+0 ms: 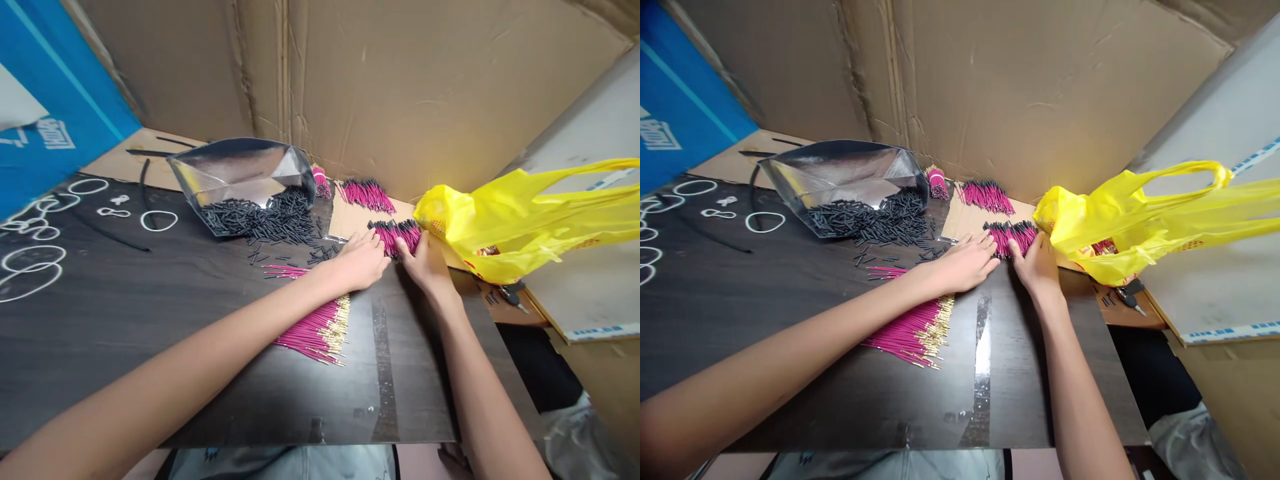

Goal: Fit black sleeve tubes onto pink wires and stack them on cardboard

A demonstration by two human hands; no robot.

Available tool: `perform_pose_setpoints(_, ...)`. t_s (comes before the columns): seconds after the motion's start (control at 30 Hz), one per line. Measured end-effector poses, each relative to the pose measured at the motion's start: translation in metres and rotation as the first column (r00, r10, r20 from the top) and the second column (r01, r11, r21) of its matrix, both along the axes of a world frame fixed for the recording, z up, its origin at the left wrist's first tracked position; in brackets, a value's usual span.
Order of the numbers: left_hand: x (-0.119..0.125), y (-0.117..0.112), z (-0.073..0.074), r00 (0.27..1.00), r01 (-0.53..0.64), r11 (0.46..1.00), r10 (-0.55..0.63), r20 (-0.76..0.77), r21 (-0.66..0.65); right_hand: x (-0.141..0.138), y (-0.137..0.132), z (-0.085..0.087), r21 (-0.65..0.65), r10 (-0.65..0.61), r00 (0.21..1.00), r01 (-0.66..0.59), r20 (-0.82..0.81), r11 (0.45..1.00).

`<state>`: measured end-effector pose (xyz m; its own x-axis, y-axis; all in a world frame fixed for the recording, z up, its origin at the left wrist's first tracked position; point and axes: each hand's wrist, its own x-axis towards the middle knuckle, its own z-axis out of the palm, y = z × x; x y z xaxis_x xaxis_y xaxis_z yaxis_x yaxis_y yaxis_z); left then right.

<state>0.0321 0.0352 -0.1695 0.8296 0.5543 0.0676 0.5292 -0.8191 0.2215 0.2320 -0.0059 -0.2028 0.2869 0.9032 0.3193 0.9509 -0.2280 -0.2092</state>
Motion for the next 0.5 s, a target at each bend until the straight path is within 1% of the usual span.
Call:
perform_pose_setpoints(0.1,0.006,0.002,-0.006,1.0,-0.008,1.0,0.008,-0.01,-0.015,-0.006,0.002,-0.004,-0.012,-0.057,0.998,0.057,-0.025,0.998)
perform_pose_setpoints(0.23,0.009,0.008,-0.012,1.0,0.008,1.0,-0.009,-0.008,-0.01,-0.015,0.007,-0.008,-0.039,-0.103,0.995,0.102,-0.006,0.994)
perform_pose_setpoints(0.5,0.018,0.022,-0.02,0.998,0.062,0.997,-0.062,-0.007,0.044,-0.029,0.019,-0.01,0.008,-0.152,0.988,0.152,0.021,0.988)
